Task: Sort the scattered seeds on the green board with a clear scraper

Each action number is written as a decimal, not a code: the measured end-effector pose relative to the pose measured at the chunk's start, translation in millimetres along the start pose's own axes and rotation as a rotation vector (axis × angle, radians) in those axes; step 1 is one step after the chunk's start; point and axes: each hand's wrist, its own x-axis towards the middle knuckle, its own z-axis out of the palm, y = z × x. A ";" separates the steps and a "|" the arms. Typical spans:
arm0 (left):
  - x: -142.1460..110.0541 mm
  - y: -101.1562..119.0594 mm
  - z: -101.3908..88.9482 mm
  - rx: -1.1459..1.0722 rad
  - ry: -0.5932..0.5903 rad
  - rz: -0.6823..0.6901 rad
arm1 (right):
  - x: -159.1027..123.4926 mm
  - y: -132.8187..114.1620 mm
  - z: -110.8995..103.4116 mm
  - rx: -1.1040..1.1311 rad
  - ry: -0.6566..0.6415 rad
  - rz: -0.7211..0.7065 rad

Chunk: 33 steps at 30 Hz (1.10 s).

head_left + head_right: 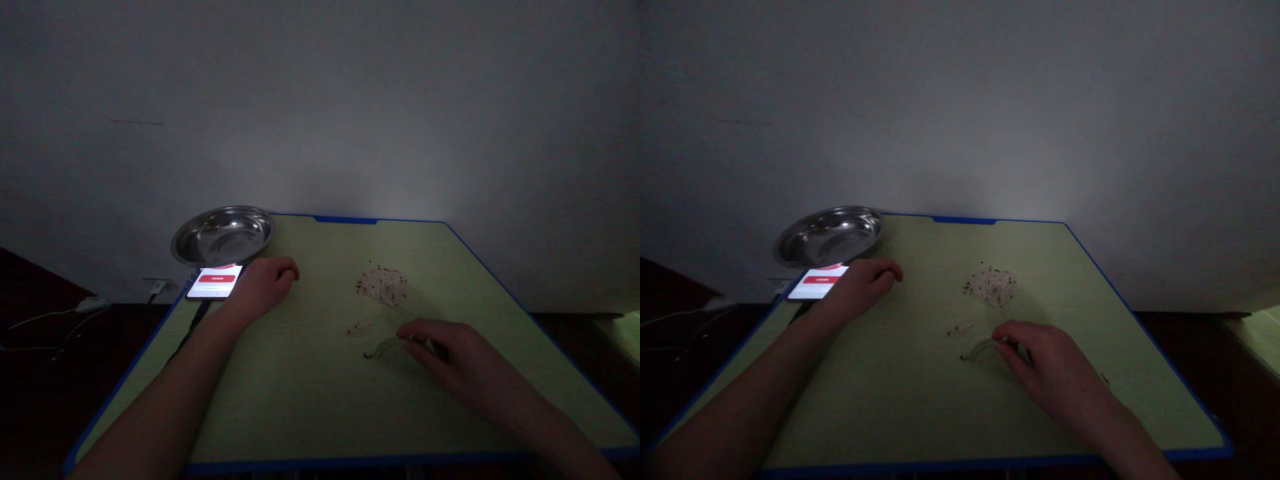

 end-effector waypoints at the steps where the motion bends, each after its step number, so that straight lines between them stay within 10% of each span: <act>1: -0.2 0.3 -0.1 -0.002 -0.002 0.002 | -1.0 1.2 0.8 -0.009 -0.007 -0.001; 33: 0.3 -0.7 -0.1 0.008 0.013 0.028 | 10.3 -35.3 26.1 0.051 -0.096 -0.137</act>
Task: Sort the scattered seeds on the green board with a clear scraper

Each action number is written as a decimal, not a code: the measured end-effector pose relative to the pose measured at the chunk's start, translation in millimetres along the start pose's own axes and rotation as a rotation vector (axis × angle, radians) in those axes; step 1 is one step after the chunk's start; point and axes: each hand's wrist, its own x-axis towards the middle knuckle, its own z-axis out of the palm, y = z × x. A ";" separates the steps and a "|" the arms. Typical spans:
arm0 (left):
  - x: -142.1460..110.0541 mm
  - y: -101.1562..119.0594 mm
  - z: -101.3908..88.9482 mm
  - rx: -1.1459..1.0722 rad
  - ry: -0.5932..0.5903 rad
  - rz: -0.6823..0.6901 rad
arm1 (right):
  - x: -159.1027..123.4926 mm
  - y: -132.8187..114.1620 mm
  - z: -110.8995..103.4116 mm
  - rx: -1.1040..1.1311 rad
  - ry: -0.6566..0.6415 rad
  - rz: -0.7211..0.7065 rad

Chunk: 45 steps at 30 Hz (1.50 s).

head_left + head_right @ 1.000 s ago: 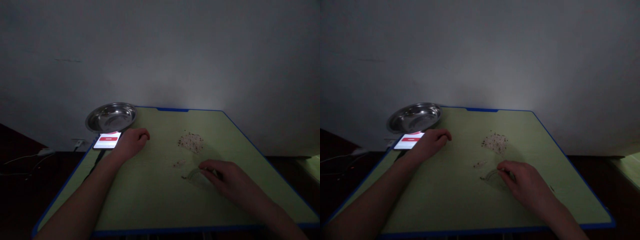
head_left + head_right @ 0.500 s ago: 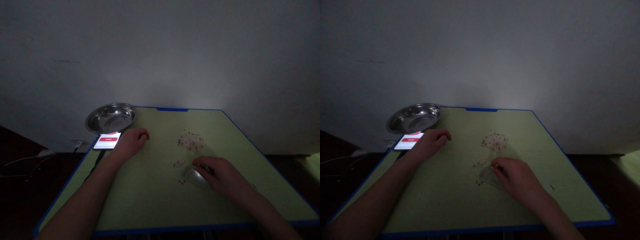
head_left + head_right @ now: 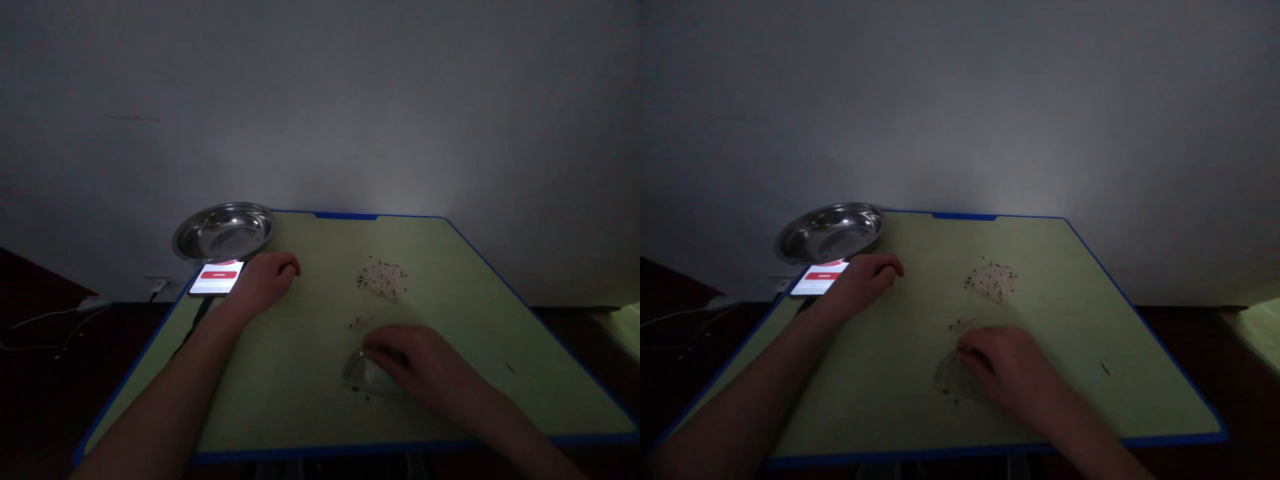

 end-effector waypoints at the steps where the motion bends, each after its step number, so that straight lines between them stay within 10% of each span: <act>1: 0.0 0.0 0.0 0.000 0.001 0.005 | -1.1 -1.9 2.0 0.014 -0.012 -0.007; 12: -0.5 -1.0 1.2 0.001 0.018 0.018 | -26.7 -27.9 7.7 0.037 -0.121 -0.058; 31: -1.4 0.5 -1.6 -0.002 -0.013 0.020 | 6.6 30.6 -18.5 -0.119 0.161 0.175; 45: -0.7 0.3 -0.3 0.019 -0.035 0.005 | 23.2 23.6 -22.7 -0.083 0.077 0.068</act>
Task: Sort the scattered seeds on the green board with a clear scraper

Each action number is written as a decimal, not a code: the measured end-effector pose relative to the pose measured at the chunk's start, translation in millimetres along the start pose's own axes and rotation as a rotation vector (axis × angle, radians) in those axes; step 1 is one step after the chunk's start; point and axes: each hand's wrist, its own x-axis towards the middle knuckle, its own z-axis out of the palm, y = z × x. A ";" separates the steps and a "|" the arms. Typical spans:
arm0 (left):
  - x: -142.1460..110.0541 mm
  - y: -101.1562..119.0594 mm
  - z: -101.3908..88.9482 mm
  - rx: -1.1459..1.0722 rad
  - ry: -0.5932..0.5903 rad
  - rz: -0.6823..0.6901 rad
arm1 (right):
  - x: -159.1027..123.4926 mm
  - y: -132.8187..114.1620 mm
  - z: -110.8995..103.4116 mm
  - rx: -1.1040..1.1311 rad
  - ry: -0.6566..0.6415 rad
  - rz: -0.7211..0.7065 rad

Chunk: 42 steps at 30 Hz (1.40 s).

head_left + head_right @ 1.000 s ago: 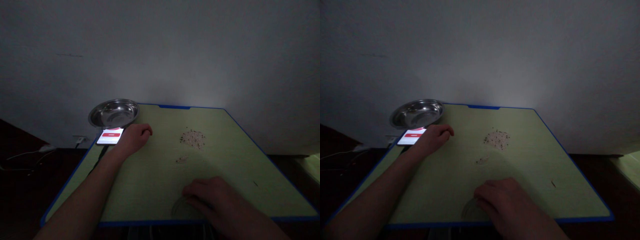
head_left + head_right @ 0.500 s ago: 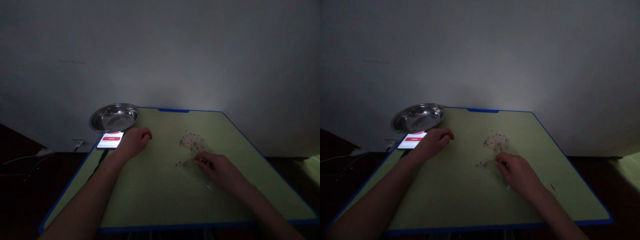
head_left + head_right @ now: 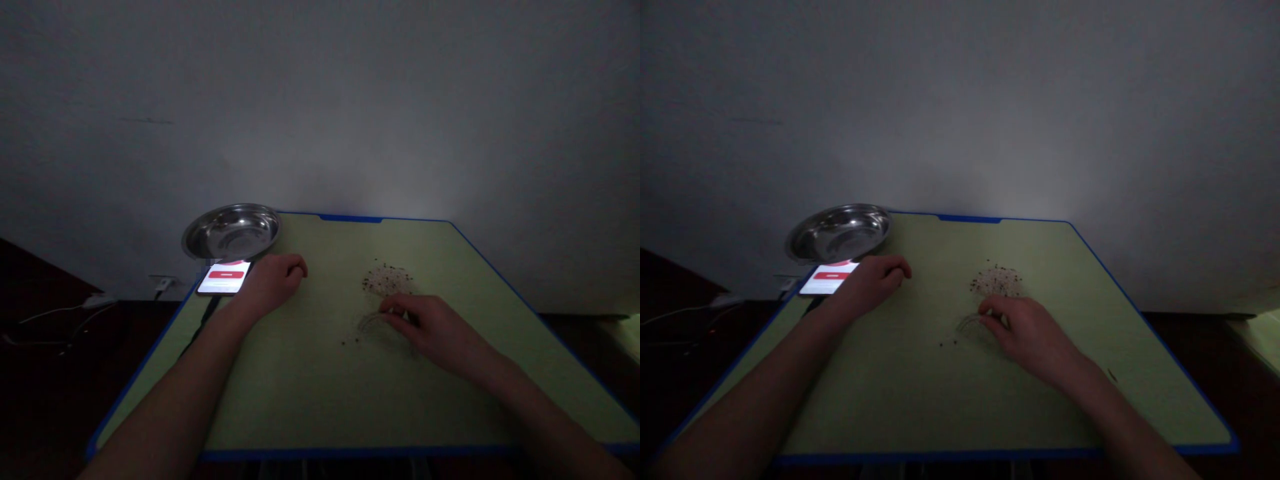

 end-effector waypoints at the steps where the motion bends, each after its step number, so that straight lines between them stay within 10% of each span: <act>1: -0.2 0.2 0.1 -0.004 0.001 0.002 | -0.3 0.8 -1.2 0.018 -0.006 0.007; 42: 2.4 -7.0 5.2 0.008 -0.061 -0.030 | 17.0 -6.8 -14.1 0.085 -0.160 -0.160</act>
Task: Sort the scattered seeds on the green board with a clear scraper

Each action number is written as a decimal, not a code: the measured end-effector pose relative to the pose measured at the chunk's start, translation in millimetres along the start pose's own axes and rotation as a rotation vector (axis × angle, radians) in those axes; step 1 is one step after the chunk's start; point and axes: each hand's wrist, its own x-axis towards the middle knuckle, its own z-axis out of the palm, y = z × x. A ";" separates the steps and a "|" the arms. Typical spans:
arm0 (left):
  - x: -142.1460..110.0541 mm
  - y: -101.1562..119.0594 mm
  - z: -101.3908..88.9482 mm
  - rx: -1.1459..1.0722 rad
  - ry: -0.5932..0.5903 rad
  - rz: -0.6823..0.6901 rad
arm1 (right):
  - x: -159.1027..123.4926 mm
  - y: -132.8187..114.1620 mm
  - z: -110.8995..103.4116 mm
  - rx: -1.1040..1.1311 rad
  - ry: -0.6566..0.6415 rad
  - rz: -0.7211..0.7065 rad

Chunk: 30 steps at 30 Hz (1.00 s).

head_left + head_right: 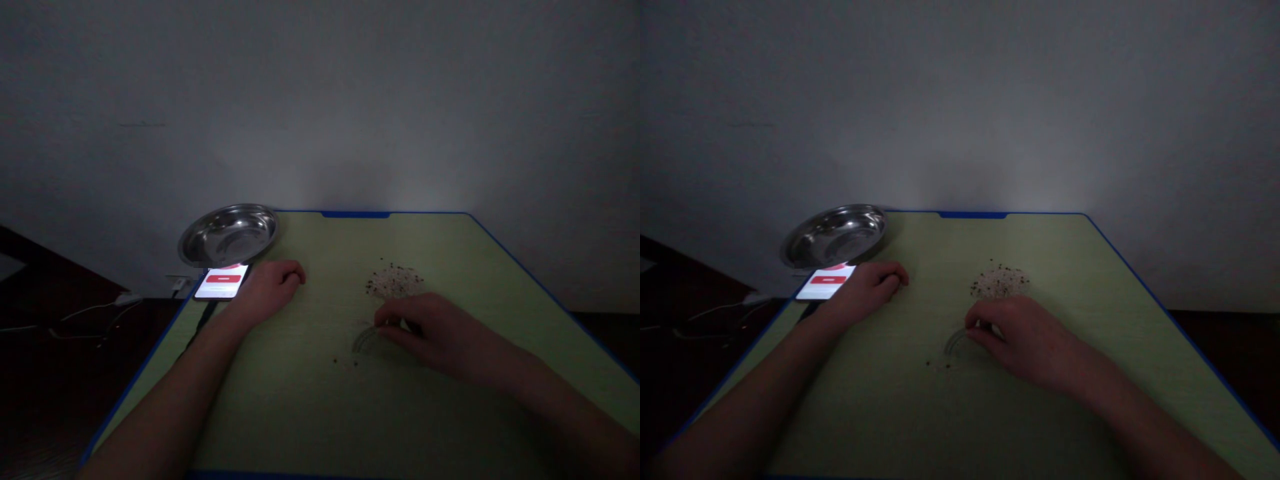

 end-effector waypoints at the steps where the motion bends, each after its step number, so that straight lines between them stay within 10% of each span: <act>1: 0.1 0.2 0.0 0.000 -0.002 -0.002 | -1.1 -2.3 -0.6 0.010 -0.005 0.007; 30: 0.1 1.0 1.3 -0.025 -0.004 -0.001 | -5.2 -1.1 -2.5 0.066 -0.112 0.046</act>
